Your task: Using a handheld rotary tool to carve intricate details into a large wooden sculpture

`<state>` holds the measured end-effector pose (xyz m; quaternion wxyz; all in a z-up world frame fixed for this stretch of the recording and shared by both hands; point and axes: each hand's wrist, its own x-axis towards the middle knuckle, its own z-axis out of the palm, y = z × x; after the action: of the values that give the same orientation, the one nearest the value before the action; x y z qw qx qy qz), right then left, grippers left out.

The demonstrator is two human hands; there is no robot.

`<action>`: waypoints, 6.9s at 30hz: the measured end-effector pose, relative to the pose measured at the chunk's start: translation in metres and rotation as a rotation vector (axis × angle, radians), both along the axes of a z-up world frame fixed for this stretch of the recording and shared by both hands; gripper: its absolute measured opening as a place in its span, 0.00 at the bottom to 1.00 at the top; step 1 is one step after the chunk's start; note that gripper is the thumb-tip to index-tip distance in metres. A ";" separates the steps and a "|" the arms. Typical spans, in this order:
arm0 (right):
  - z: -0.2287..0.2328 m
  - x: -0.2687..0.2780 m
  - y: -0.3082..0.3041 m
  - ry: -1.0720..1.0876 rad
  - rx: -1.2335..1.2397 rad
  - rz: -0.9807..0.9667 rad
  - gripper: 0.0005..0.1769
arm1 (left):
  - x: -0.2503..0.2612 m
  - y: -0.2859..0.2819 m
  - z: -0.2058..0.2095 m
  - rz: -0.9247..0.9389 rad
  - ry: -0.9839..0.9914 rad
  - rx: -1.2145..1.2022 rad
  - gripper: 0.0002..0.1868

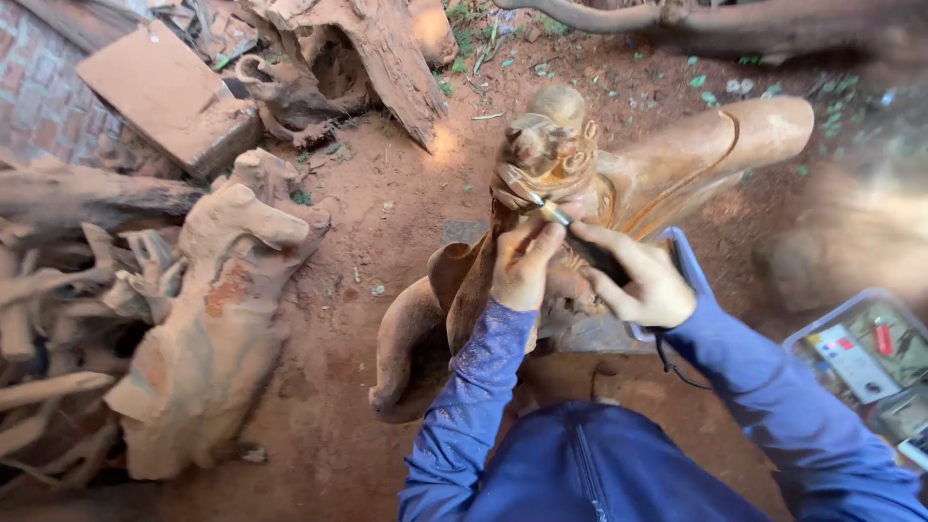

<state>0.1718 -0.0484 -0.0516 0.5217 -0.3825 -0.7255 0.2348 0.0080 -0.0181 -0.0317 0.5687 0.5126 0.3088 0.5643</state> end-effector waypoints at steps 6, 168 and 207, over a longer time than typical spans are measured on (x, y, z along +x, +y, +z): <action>0.061 0.025 0.005 -0.425 0.030 0.096 0.33 | 0.029 0.009 -0.012 0.005 -0.274 -0.047 0.18; 0.029 -0.099 -0.023 0.542 -0.112 -0.076 0.35 | -0.037 0.030 0.051 -0.228 -0.106 0.048 0.08; 0.025 -0.099 -0.010 0.384 -0.101 -0.317 0.34 | -0.027 0.028 0.044 -0.133 -0.090 -0.043 0.11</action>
<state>0.0725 -0.0588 -0.0271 0.6607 -0.4655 -0.5312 0.2543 -0.0186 0.0096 0.0123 0.6289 0.4939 0.2603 0.5411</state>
